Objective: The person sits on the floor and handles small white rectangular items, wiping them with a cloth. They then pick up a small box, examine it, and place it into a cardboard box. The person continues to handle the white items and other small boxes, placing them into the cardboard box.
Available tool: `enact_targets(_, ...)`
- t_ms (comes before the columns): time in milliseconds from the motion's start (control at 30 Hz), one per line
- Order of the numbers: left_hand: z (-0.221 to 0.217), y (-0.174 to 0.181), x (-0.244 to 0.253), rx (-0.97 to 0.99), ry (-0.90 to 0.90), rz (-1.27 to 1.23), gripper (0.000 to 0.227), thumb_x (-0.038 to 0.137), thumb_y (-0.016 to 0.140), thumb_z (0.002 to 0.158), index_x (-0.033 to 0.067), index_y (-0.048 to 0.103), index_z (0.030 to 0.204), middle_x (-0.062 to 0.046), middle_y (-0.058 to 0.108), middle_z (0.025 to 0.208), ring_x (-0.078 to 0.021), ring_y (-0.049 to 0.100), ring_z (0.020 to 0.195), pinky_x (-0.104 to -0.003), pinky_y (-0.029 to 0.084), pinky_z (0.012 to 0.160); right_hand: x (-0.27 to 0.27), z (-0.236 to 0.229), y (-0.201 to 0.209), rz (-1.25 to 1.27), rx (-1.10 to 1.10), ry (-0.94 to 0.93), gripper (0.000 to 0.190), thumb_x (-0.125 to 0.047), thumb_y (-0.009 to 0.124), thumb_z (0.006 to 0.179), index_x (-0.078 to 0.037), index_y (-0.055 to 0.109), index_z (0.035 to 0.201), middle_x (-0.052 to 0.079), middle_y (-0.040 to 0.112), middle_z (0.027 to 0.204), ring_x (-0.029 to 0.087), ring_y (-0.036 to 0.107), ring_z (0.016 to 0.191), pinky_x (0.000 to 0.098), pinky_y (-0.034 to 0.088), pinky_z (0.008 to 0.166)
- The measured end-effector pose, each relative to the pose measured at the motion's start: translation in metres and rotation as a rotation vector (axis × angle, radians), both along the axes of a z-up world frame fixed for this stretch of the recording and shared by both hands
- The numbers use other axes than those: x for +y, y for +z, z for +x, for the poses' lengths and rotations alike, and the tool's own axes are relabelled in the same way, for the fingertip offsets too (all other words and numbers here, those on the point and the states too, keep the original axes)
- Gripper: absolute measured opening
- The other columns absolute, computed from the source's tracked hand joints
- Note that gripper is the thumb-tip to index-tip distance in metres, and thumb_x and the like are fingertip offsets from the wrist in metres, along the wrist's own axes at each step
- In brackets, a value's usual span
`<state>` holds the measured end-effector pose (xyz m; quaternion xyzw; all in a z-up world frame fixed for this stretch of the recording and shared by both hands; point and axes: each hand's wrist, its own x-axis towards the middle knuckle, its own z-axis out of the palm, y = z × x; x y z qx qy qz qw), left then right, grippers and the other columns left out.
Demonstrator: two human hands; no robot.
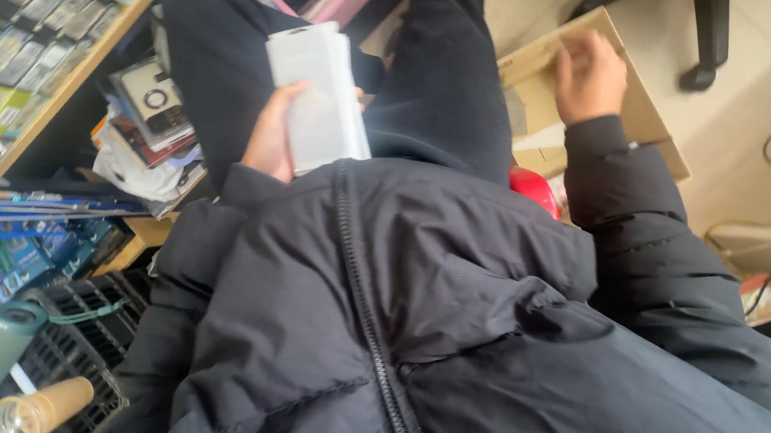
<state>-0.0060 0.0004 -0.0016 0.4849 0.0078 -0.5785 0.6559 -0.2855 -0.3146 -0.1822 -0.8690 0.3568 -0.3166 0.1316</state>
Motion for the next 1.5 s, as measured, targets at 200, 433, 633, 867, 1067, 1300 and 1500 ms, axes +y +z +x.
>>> enact_targets(200, 0.019, -0.041, -0.005, -0.238, 0.148, -0.135, 0.041, 0.022, 0.059, 0.094, -0.0038, 0.065, 0.126, -0.025, 0.076, 0.106, -0.0343, 0.076, 0.088, -0.045, 0.063, 0.074, 0.068, 0.163, 0.148, 0.213, -0.266, 0.448, 0.019, -0.021, 0.062, 0.113, -0.008, 0.075, 0.11, 0.004, 0.075, 0.088, 0.014, 0.071, 0.076, 0.0304, 0.056, 0.069)
enact_targets(433, 0.037, -0.075, -0.004, -0.747, 0.366, -0.123, 0.048, 0.019, 0.082, 0.082, 0.0073, 0.068, 0.127, -0.011, 0.076, 0.123, -0.017, 0.071, 0.112, -0.032, 0.058, 0.099, 0.132, 0.245, 0.108, 0.588, -0.257, 0.665, 0.026, -0.031, 0.064, 0.107, -0.016, 0.069, 0.127, -0.003, 0.064, 0.094, 0.005, 0.058, 0.085, 0.0211, 0.048, 0.081)
enact_targets(633, 0.041, -0.078, -0.006, -0.899, 0.332, 0.037, 0.061, 0.041, 0.08, 0.076, 0.0075, 0.061, 0.123, -0.011, 0.072, 0.124, -0.0211, 0.069, 0.117, -0.033, 0.052, 0.102, 0.13, 0.222, 0.131, 0.754, -0.253, 0.698, 0.016, -0.018, 0.07, 0.106, -0.01, 0.069, 0.12, -0.001, 0.065, 0.073, 0.009, 0.066, 0.069, 0.0222, 0.058, 0.072)
enact_targets(867, 0.048, -0.089, -0.007, -0.881, 0.321, 0.043, 0.072, 0.04, 0.076, 0.081, 0.0071, 0.051, 0.141, -0.011, 0.064, 0.136, -0.0192, 0.063, 0.123, -0.031, 0.049, 0.104, 0.119, 0.227, 0.109, 0.878, -0.284, 0.721, 0.023, -0.02, 0.071, 0.102, -0.01, 0.069, 0.122, 0.001, 0.075, 0.093, 0.005, 0.068, 0.084, 0.0215, 0.06, 0.075)
enact_targets(1067, 0.047, -0.086, 0.003, -1.073, 0.342, -0.051, 0.074, 0.036, 0.062, 0.105, 0.0054, 0.026, 0.163, -0.03, 0.026, 0.166, -0.0396, 0.02, 0.157, -0.052, 0.018, 0.131, 0.113, 0.234, 0.092, 0.958, -0.563, 0.525, 0.029, -0.014, 0.069, 0.105, -0.004, 0.064, 0.132, 0.008, 0.071, 0.095, 0.015, 0.073, 0.086, 0.0305, 0.067, 0.08)
enact_targets(1300, 0.066, -0.131, -0.013, -1.0, 0.243, -0.204, 0.053, 0.031, 0.06, 0.108, 0.0029, 0.048, 0.151, -0.026, 0.047, 0.153, -0.0334, 0.037, 0.149, -0.049, 0.027, 0.126, 0.107, 0.248, 0.071, 1.011, -0.61, 0.457, 0.03, -0.019, 0.077, 0.097, -0.01, 0.072, 0.125, 0.011, 0.072, 0.093, 0.016, 0.073, 0.08, 0.0327, 0.069, 0.071)
enact_targets(1500, 0.061, -0.122, -0.01, -0.994, 0.105, -0.111, 0.04, 0.038, 0.068, 0.104, 0.0057, 0.072, 0.127, -0.013, 0.073, 0.124, -0.0193, 0.063, 0.124, -0.042, 0.047, 0.111, 0.108, 0.251, 0.076, 1.212, -0.602, 0.391, 0.024, -0.032, 0.076, 0.097, -0.014, 0.076, 0.112, 0.01, 0.077, 0.097, 0.019, 0.077, 0.084, 0.0371, 0.067, 0.079)
